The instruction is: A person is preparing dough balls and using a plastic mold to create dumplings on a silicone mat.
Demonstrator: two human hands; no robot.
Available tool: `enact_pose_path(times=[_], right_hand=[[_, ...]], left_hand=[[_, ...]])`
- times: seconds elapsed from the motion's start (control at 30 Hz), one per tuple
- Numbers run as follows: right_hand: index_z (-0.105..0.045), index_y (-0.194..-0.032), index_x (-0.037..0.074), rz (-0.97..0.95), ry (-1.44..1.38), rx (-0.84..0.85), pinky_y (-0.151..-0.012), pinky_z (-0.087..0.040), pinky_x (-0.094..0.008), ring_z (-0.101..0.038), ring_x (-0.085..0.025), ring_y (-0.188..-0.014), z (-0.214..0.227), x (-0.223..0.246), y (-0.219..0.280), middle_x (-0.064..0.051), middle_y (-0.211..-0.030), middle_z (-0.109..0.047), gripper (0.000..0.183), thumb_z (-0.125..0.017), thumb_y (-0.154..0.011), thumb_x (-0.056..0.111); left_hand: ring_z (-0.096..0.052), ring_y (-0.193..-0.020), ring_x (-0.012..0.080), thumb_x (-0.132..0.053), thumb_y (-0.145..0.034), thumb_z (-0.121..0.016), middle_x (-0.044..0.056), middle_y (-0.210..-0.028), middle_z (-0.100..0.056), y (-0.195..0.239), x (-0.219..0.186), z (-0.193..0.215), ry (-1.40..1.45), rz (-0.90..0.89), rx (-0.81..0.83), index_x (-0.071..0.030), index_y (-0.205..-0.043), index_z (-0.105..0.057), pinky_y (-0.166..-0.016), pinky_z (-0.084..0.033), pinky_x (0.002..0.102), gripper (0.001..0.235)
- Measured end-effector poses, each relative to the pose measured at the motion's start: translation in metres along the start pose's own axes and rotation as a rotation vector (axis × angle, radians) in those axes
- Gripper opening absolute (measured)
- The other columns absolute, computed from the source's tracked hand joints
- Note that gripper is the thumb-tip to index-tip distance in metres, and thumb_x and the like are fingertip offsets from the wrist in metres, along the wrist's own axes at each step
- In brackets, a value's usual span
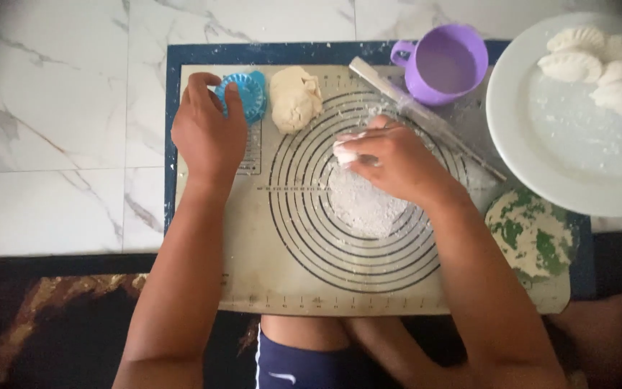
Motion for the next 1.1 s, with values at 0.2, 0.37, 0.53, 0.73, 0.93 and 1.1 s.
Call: enact_pose_path(times=[0.2,0.37,0.53,0.73,0.93,1.1], right_hand=[[-0.075,-0.126,-0.003,-0.059,-0.051,-0.256,-0.048,-0.033,-0.024,-0.047,-0.013,-0.059,0.054,-0.011,0.015,-0.014,-0.092,-0.070,0.038,-0.085,-0.089,0.002],[-0.078,-0.120,0.001,-0.098,0.059,-0.199,-0.050,-0.039,-0.026,-0.051,-0.014,-0.056,0.034,-0.007,0.010,-0.014,-0.084,-0.072,0.035,-0.086,-0.087,0.009],[-0.084,-0.101,0.014,-0.008,0.271,-0.209,-0.069,-0.051,-0.040,-0.069,-0.023,-0.072,-0.003,-0.016,0.008,-0.011,-0.077,-0.076,0.019,-0.085,-0.082,0.018],[-0.082,-0.094,0.011,0.031,0.179,-0.344,-0.067,-0.053,-0.041,-0.070,-0.032,-0.071,0.014,-0.010,0.009,-0.014,-0.076,-0.075,0.017,-0.086,-0.078,0.016],[-0.071,-0.121,-0.004,-0.440,-0.931,-0.563,-0.082,-0.061,-0.032,-0.071,-0.017,-0.093,0.023,-0.048,0.015,-0.013,-0.103,-0.076,0.038,-0.080,-0.087,0.010],[-0.069,-0.113,0.005,-0.567,-1.668,-0.384,-0.067,-0.060,-0.042,-0.073,-0.031,-0.077,-0.016,-0.053,0.006,-0.016,-0.091,-0.073,0.036,-0.069,-0.085,0.027]], left_hand=[[-0.048,-0.061,0.0166,-0.009,-0.098,-0.070,-0.001,-0.073,-0.053,-0.003,-0.008,0.009,0.028,-0.038,-0.054,-0.007,-0.109,-0.059,-0.070,-0.044,0.034,0.015],[-0.045,-0.059,0.0147,-0.006,-0.097,-0.071,-0.002,-0.072,-0.052,-0.002,-0.009,0.005,0.020,-0.054,-0.050,-0.007,-0.110,-0.060,-0.071,-0.042,0.032,0.017],[-0.064,-0.060,0.0164,-0.021,-0.100,-0.067,-0.008,-0.070,-0.053,0.001,0.003,-0.011,-0.059,-0.032,-0.015,-0.015,-0.110,-0.060,-0.066,-0.045,0.033,0.014],[-0.064,-0.062,0.0206,-0.025,-0.093,-0.072,-0.005,-0.069,-0.052,0.000,0.003,-0.011,-0.109,-0.102,-0.110,-0.016,-0.107,-0.061,-0.067,-0.046,0.037,0.020],[-0.059,-0.058,0.0144,-0.018,-0.092,-0.074,-0.009,-0.068,-0.051,0.001,-0.007,-0.002,-0.070,-0.136,-0.168,-0.017,-0.106,-0.062,-0.066,-0.044,0.031,0.019],[-0.061,-0.059,0.0155,-0.015,-0.093,-0.074,-0.007,-0.068,-0.053,0.000,-0.009,-0.002,-0.057,-0.119,-0.126,-0.015,-0.105,-0.064,-0.066,-0.044,0.031,0.016]])
Point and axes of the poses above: each hand's wrist, its own y-axis away from the middle knuckle, its own z-axis out of the back of the hand, x = y × z, the point moved 8 cm from there along -y, towards the middle knuckle
